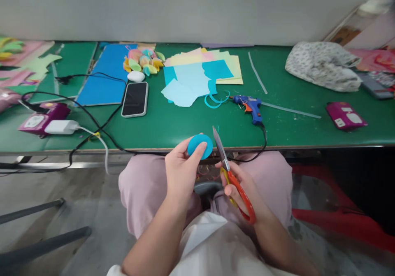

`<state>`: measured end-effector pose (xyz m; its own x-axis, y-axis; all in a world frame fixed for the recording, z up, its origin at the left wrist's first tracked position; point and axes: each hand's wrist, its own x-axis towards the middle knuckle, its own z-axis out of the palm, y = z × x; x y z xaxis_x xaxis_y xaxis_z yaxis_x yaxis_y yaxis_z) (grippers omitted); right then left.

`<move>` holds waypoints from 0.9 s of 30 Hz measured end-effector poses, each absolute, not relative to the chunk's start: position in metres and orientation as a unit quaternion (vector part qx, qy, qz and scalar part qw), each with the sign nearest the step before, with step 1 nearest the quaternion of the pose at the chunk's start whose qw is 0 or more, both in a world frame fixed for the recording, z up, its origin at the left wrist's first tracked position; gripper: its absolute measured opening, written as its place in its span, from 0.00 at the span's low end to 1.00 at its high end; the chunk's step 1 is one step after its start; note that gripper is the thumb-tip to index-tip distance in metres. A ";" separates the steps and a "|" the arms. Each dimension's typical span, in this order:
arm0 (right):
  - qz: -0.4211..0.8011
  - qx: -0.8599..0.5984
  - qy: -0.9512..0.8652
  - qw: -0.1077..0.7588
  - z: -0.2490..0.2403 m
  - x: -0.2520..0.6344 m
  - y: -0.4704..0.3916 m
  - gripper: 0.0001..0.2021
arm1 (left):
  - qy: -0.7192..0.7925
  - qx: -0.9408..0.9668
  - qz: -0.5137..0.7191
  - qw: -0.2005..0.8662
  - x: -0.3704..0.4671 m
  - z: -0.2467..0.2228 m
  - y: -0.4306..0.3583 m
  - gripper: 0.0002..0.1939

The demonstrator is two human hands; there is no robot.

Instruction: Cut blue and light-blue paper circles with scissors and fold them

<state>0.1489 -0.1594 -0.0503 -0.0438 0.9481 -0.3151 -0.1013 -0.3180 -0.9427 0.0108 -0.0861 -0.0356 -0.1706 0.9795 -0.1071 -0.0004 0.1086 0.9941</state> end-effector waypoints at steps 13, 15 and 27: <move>0.139 -0.843 -0.461 0.238 -0.049 0.292 -0.127 0.24 | 0.544 0.649 0.305 0.436 -0.009 -0.036 0.055 0.27; 0.112 -0.866 -0.468 0.137 -0.049 0.319 -0.130 0.22 | 0.539 0.682 0.253 0.425 -0.005 -0.042 0.066 0.27; 0.063 -0.840 -0.540 0.008 -0.046 0.356 -0.084 0.23 | 0.560 0.773 0.158 0.252 -0.005 -0.062 0.076 0.21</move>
<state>0.3560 -0.0841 -0.0461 0.4097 0.9070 -0.0973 0.9050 -0.4175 -0.0820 -0.0054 0.0755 -0.0616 0.3223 0.9459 -0.0382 0.7865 -0.2451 0.5669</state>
